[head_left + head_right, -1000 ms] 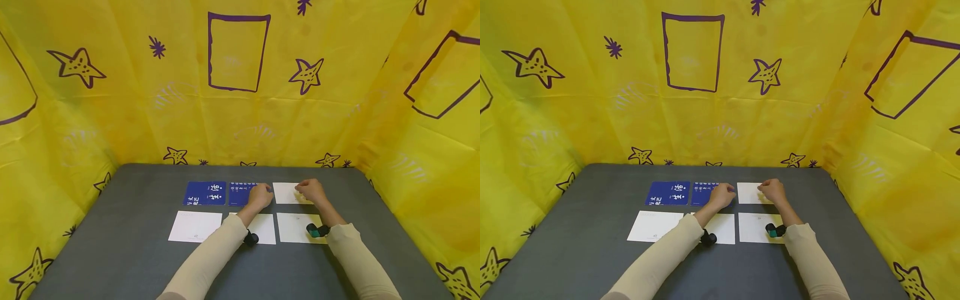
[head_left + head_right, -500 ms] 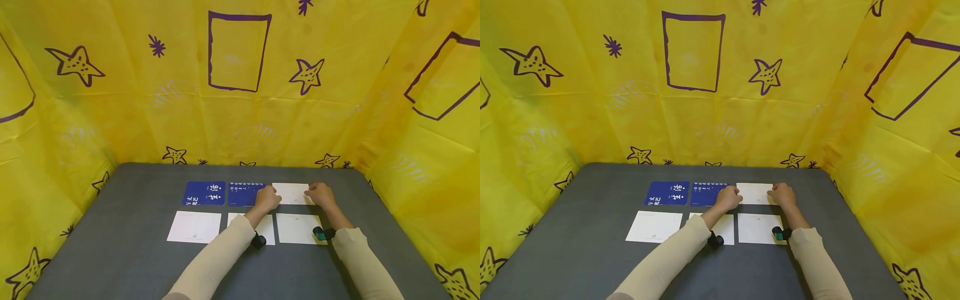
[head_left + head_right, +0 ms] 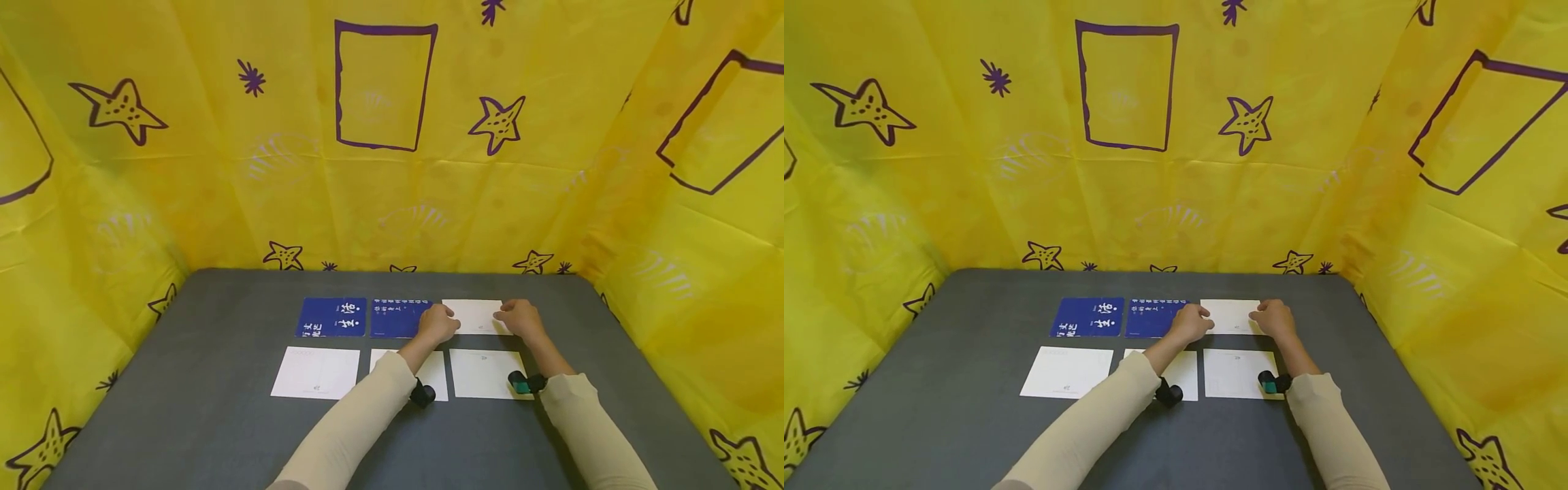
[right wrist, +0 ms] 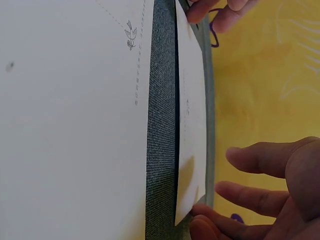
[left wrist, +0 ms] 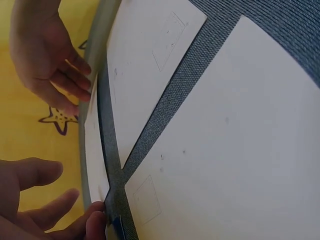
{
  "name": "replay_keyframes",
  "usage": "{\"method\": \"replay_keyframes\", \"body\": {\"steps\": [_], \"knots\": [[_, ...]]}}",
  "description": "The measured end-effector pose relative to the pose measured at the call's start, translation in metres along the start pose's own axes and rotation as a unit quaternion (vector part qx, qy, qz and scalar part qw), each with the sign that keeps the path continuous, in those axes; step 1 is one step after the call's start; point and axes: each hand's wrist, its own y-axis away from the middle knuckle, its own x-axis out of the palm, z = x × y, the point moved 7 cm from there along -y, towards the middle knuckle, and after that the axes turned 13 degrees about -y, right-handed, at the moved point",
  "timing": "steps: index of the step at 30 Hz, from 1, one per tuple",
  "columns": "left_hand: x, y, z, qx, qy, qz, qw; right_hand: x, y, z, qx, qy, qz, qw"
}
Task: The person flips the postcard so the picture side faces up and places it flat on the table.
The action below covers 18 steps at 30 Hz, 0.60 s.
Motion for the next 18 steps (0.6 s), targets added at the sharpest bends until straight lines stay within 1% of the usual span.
{"method": "replay_keyframes", "body": {"steps": [4,7,12,14,18], "knots": [[0.001,-0.001,0.001,-0.006,0.008,0.006,0.9999,-0.002,-0.001,-0.002,0.003,-0.015,-0.006,1.000],[0.001,-0.001,0.002,-0.004,0.005,0.008,0.9999,-0.003,-0.002,-0.003,-0.004,-0.002,-0.008,1.000],[0.001,-0.002,0.002,0.009,-0.016,0.007,0.9998,-0.002,-0.005,-0.006,-0.016,0.025,0.009,1.000],[0.000,-0.002,0.002,0.013,-0.022,0.005,0.9997,-0.002,-0.007,-0.009,-0.018,0.024,0.015,0.999],[-0.001,-0.001,0.002,0.010,-0.012,0.005,0.9999,-0.002,-0.008,-0.015,-0.018,0.010,0.018,1.000]]}}
